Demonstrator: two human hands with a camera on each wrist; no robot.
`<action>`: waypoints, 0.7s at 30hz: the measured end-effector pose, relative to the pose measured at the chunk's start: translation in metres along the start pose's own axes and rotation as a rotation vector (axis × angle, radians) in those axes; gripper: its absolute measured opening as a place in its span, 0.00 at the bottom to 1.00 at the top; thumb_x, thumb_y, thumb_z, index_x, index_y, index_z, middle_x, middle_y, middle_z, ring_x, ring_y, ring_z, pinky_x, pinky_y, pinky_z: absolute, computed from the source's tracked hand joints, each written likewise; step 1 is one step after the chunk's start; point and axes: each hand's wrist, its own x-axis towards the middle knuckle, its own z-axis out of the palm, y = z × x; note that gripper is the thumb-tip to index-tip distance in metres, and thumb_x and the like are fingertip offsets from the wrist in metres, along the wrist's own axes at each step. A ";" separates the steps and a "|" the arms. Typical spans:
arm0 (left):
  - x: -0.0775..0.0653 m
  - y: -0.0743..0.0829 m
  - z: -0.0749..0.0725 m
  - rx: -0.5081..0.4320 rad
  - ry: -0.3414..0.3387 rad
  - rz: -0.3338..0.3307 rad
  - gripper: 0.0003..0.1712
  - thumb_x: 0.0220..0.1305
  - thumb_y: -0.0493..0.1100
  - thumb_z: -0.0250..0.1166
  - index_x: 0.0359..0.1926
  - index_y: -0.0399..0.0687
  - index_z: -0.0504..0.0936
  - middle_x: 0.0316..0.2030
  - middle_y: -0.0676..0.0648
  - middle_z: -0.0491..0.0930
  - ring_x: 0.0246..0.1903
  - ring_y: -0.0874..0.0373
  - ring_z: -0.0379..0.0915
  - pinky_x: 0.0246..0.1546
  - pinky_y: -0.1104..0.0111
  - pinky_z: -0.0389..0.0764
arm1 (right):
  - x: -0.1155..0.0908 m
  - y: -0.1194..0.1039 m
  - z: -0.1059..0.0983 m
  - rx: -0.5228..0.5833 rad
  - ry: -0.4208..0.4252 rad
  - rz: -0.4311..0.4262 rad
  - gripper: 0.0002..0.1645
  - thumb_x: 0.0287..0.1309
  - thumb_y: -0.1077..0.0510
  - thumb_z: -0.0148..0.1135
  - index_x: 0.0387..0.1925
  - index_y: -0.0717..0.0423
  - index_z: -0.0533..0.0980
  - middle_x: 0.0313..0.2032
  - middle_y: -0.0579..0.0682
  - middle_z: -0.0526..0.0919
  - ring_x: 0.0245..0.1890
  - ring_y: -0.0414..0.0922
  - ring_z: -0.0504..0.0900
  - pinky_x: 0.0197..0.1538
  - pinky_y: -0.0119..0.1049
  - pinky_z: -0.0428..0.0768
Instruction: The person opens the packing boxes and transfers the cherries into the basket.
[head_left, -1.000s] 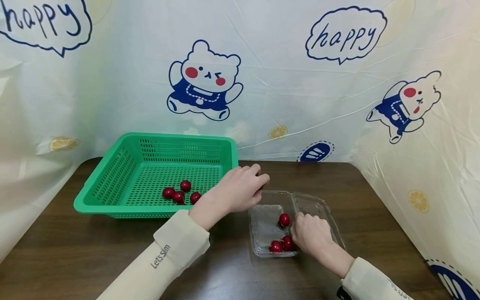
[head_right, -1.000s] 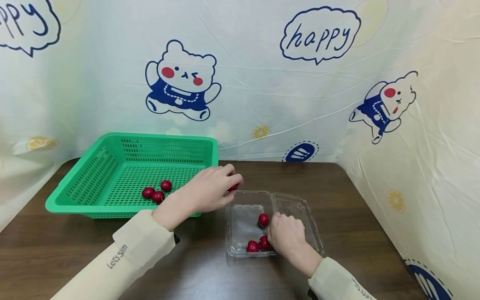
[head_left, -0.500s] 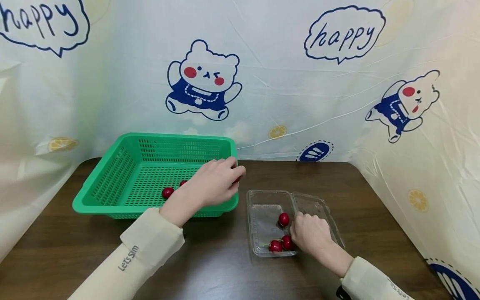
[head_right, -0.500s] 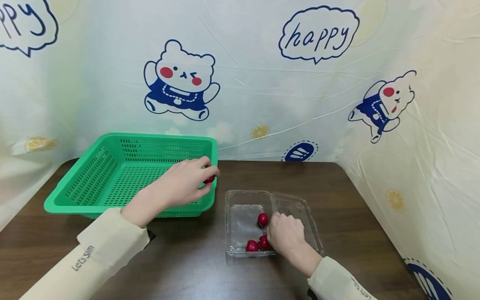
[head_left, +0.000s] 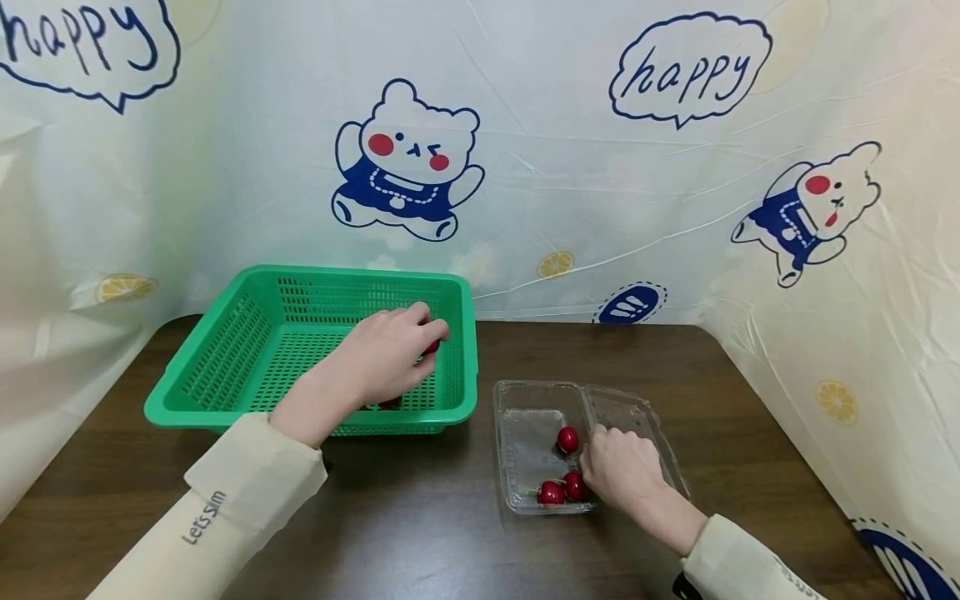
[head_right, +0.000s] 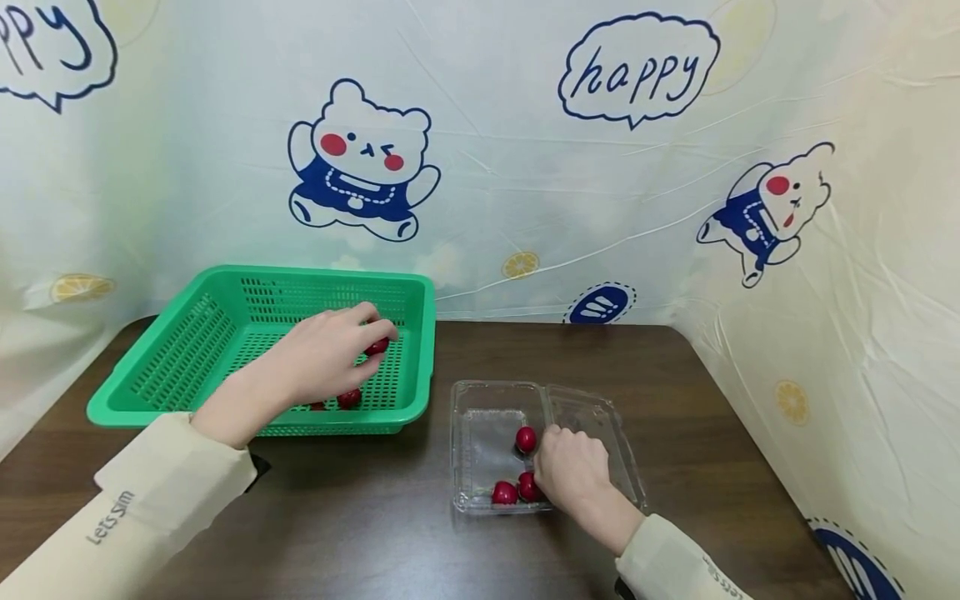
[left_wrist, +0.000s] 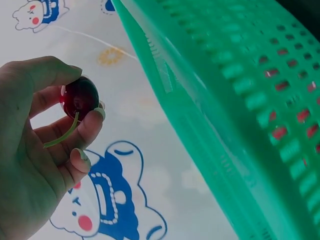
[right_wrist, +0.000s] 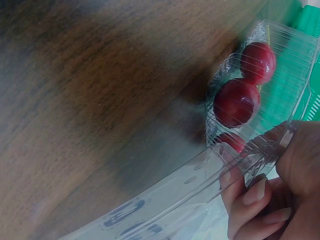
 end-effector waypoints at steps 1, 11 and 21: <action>-0.001 -0.002 -0.001 0.004 0.000 -0.004 0.08 0.59 0.38 0.63 0.41 0.44 0.83 0.33 0.42 0.78 0.23 0.52 0.71 0.25 0.60 0.80 | 0.000 0.000 0.000 0.002 -0.001 0.000 0.15 0.53 0.57 0.56 0.15 0.59 0.69 0.12 0.56 0.76 0.13 0.53 0.76 0.12 0.47 0.72; -0.015 -0.021 -0.005 0.007 -0.007 -0.055 0.10 0.58 0.37 0.63 0.42 0.41 0.82 0.33 0.41 0.78 0.20 0.53 0.69 0.22 0.61 0.78 | 0.000 -0.001 -0.002 0.008 -0.011 0.004 0.15 0.53 0.57 0.56 0.15 0.58 0.68 0.12 0.56 0.76 0.12 0.52 0.76 0.12 0.46 0.72; -0.028 -0.035 0.006 -0.035 -0.004 -0.089 0.09 0.58 0.35 0.63 0.41 0.42 0.82 0.34 0.41 0.78 0.19 0.55 0.69 0.18 0.63 0.76 | 0.000 -0.001 -0.001 0.005 -0.008 0.005 0.16 0.54 0.57 0.57 0.15 0.58 0.69 0.12 0.55 0.75 0.12 0.51 0.75 0.11 0.46 0.71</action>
